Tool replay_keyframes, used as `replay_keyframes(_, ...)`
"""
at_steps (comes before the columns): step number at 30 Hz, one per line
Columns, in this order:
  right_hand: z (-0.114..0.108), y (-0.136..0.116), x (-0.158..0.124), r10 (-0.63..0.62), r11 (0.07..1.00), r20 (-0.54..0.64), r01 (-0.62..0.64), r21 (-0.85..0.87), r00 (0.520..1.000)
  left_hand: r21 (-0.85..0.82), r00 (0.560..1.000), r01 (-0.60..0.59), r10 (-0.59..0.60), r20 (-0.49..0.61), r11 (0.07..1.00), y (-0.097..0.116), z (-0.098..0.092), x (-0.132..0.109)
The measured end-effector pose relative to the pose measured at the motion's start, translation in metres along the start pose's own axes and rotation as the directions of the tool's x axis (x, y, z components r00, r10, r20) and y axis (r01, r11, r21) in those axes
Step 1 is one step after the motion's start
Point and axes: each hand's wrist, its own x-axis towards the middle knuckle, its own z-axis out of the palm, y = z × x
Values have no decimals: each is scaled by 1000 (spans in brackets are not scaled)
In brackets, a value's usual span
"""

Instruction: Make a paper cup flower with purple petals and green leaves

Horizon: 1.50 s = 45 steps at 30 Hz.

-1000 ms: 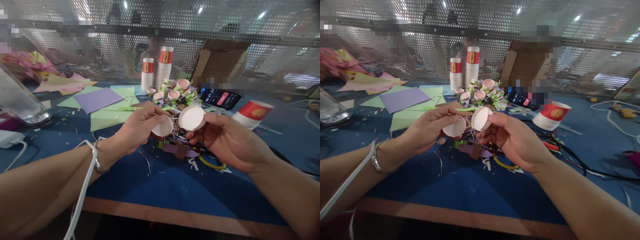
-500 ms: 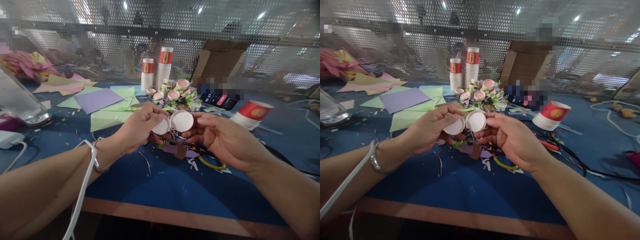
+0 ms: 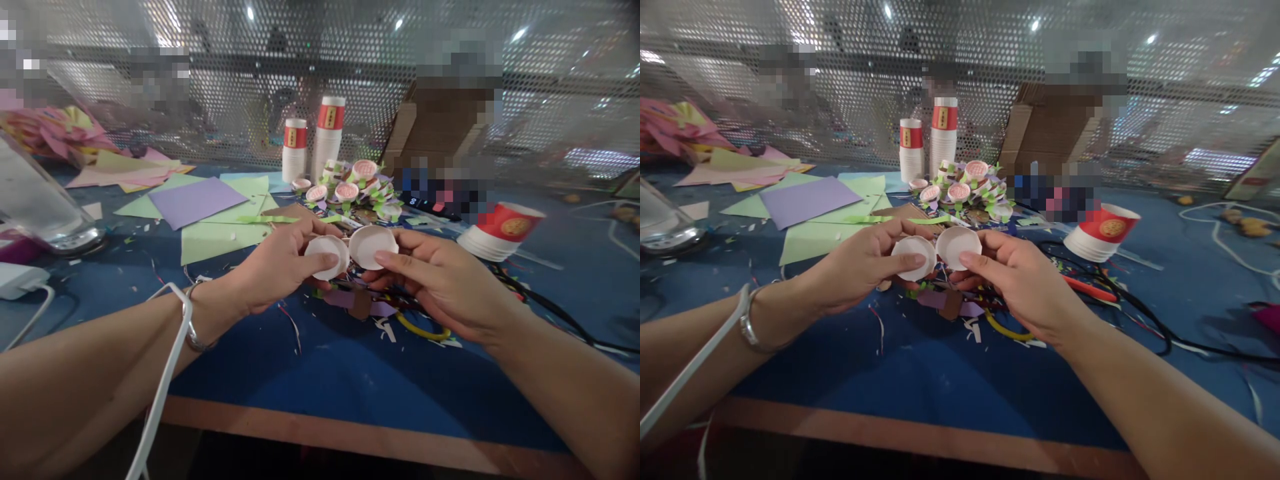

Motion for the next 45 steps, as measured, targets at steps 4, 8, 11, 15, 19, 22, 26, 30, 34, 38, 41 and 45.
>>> replay_keyframes(4, -1, 1, 0, 0, 999, -15, 0, -36, 1000, -30, 1000, -17, 18, 11, 999, -4, 1, 0)
replay_keyframes(8, -1, 3, 1, -1, 999, -16, 0, -40, 1000, -56, 999, -37, 37, 5, 998, -6, 1, 0)
replay_keyframes(11, -2, 4, 1, -9, 999, -11, 8, -39, 1000, -46, 999, -54, 54, 0, 997, -4, 1, 0)
replay_keyframes(15, -3, 5, 1, -29, 998, -5, 29, -52, 1000, -8, 997, -71, 71, -7, 997, -3, 0, 1)
replay_keyframes(19, -3, 4, 1, -43, 996, -22, 41, -80, 999, 83, 997, -75, 78, -28, 994, -2, -3, 1)
replay_keyframes(22, -3, 2, 0, -54, 993, -32, 51, -102, 998, 128, 996, -58, 67, -65, 990, 0, -4, 0)
replay_keyframes(26, -1, -1, -2, -32, 982, -27, 26, -187, 999, 237, 988, -146, 154, -18, 960, -1, 0, -1)
replay_keyframes(30, 3, -5, -4, 5, 962, 48, 8, -271, 999, 322, 977, -212, 207, 51, 923, -4, 5, 1)
replay_keyframes(34, 3, -8, -5, -33, 936, 69, 55, -349, 997, 373, 974, -214, 225, 13, 903, -6, 5, 4)
replay_keyframes(38, -10, -10, -6, -180, 821, 23, 163, -547, 983, 240, 984, -82, 116, -135, 967, -6, -2, 6)
replay_keyframes(41, -25, -9, -5, -206, 635, 52, 174, -752, 977, 248, 970, -92, 143, -197, 964, -10, -11, 10)
replay_keyframes(45, -38, -7, -3, -58, 548, 193, 193, -814, 979, 243, 961, -162, 209, -182, 956, -18, -21, 17)
